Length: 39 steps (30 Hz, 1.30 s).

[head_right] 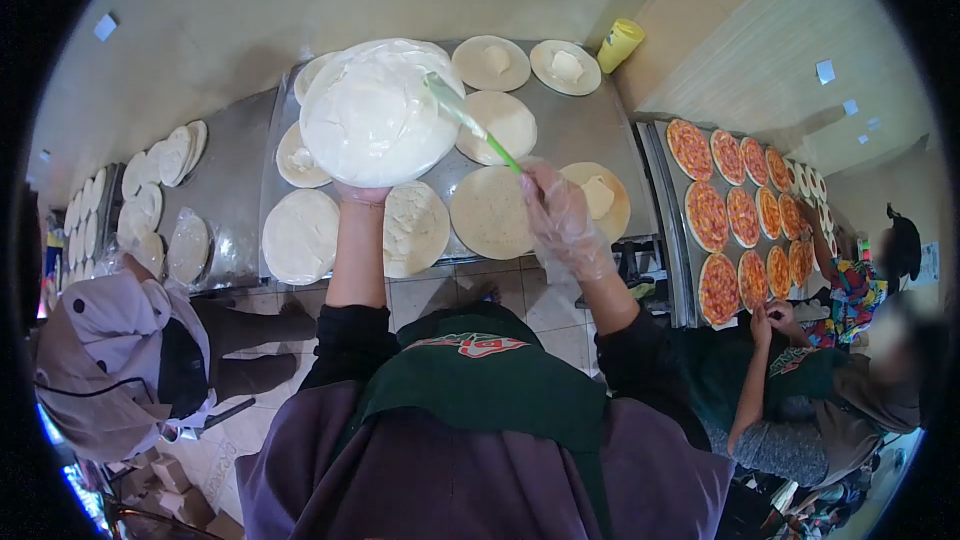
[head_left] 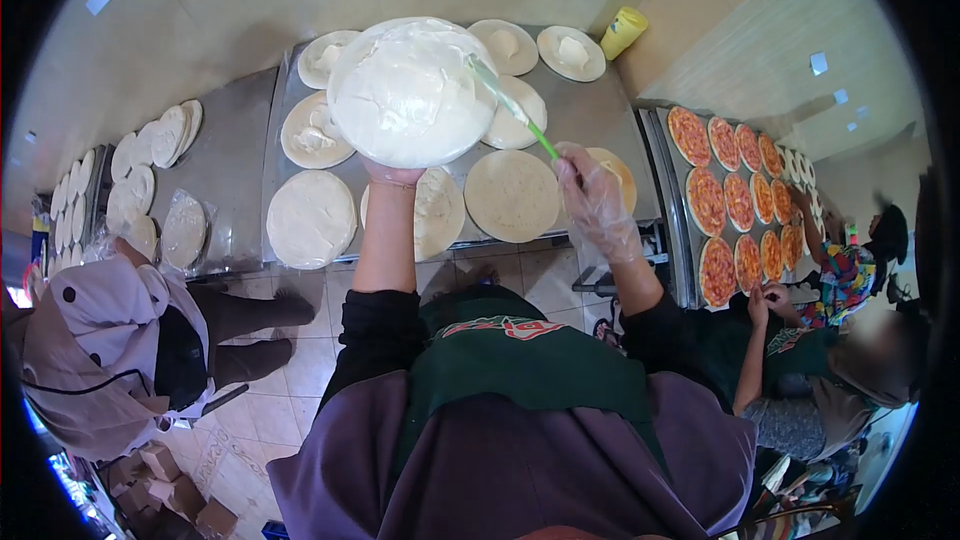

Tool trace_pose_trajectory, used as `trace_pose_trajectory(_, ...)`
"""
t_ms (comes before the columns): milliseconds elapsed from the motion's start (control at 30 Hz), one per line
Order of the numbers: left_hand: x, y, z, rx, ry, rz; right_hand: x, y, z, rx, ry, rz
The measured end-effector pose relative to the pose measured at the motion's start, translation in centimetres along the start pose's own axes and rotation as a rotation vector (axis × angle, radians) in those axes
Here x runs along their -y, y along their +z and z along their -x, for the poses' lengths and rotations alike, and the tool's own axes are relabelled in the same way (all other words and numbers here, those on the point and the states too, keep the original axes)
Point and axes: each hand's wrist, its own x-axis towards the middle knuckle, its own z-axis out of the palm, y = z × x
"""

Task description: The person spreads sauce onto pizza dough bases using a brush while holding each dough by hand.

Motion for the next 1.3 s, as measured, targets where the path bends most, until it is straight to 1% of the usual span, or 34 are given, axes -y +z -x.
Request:
trace_pose_trajectory(33, 0.0, -0.4, 0.1, 0.028, -0.042, 0.023, -0.5, 0.0, -0.1, -0.047, -0.062, 0.025)
trace_pose_trajectory(67, 0.3, -0.3, 0.1, 0.028, -0.048, 0.024, -0.8, 0.1, 0.2, -0.052, -0.059, 0.025)
trace_pose_trajectory(167, 0.7, 0.0, -0.1, 0.042, -0.044, -0.039, -1.5, 0.8, 1.3, 0.009, -0.049, 0.111)
trace_pose_trajectory(233, 0.9, -0.2, -0.4, -0.02, 0.014, -0.045, -1.1, 1.5, 2.7, 0.089, -0.161, -0.039)
trace_pose_trajectory(267, 1.2, -0.3, -0.4, -0.02, 0.014, -0.045, -0.7, 1.7, 3.4, 0.088, -0.161, -0.039)
trace_pose_trajectory(333, 1.8, -0.4, -0.3, -0.206, 0.225, -0.382, -0.1, 1.9, 4.4, 0.174, -0.262, -0.141)
trace_pose_trajectory(367, 1.7, -0.7, -0.3, -0.205, 0.22, -0.383, 0.1, 1.8, 4.6, 0.171, -0.26, -0.141)
trace_pose_trajectory(433, 1.3, -1.6, -0.1, -0.066, 0.129, -0.179, 0.4, 1.4, 4.9, 0.229, -0.248, -0.185)
trace_pose_trajectory(467, 1.4, -1.2, -0.2, -0.069, 0.123, -0.178, 0.6, 1.0, 4.8, 0.225, -0.243, -0.185)
trace_pose_trajectory(533, 1.3, -0.3, -0.6, 0.043, 0.021, 0.058, 0.6, 0.0, 4.4, 0.135, 0.046, -0.116)
trace_pose_trajectory(567, 1.5, 0.3, -0.7, 0.043, 0.019, 0.058, 0.2, -0.3, 4.2, 0.133, 0.047, -0.116)
trace_pose_trajectory(633, 2.0, 1.2, -0.9, -0.101, 0.089, -0.092, -1.0, -0.5, 3.8, -0.007, 0.136, -0.086)
trace_pose_trajectory(667, 2.1, 1.3, -1.0, -0.098, 0.087, -0.091, -1.5, -0.1, 4.0, -0.01, 0.134, -0.084)
trace_pose_trajectory(733, 2.3, 1.3, -1.3, -0.038, 0.087, 0.0, -2.4, 1.2, 4.8, -0.094, -0.069, -0.034)
trace_pose_trajectory(767, 2.3, 1.2, -1.3, -0.032, 0.086, -0.001, -2.2, 1.5, 5.3, -0.098, -0.074, -0.034)
trace_pose_trajectory(833, 2.3, 0.6, -1.4, 0.057, 0.077, 0.038, -1.6, 2.0, 6.3, 0.003, -0.131, -0.071)
trace_pose_trajectory(867, 2.3, 0.2, -1.4, 0.061, 0.075, 0.037, -1.3, 2.2, 6.4, -0.001, -0.134, -0.07)
trace_pose_trajectory(933, 1.9, -0.5, -1.2, 0.068, 0.062, 0.052, -0.9, 2.2, 6.4, 0.036, -0.247, -0.129)
trace_pose_trajectory(967, 1.8, -0.4, -1.2, 0.07, 0.056, 0.052, -0.6, 1.8, 6.2, 0.029, -0.247, -0.128)
trace_pose_trajectory(1033, 1.9, 0.1, -1.2, -0.033, 0.064, 0.046, -0.1, 0.7, 5.3, 0.061, -0.006, -0.16)
trace_pose_trajectory(1067, 2.1, 0.5, -1.2, -0.033, 0.054, 0.049, -0.7, 0.7, 4.8, 0.053, 0.0, -0.156)
trace_pose_trajectory(1133, 2.7, 1.5, -1.1, -0.1, 0.126, -0.11, -2.2, 0.9, 3.9, -0.187, -0.143, -0.073)
trace_pose_trajectory(1167, 2.7, 1.5, -1.0, -0.11, 0.111, -0.106, -2.4, 1.0, 4.1, -0.192, -0.126, -0.068)
trace_pose_trajectory(1233, 2.6, 1.2, -0.8, -0.118, 0.104, -0.149, -2.5, 1.4, 4.5, -0.01, 0.083, -0.075)
trace_pose_trajectory(1267, 2.3, 0.6, -0.7, -0.12, 0.097, -0.146, -2.0, 1.6, 5.2, -0.013, 0.089, -0.073)
trace_pose_trajectory(1300, 2.1, -0.3, -0.6, -0.035, 0.058, -0.093, -1.3, 1.8, 6.0, -0.01, -0.025, -0.117)
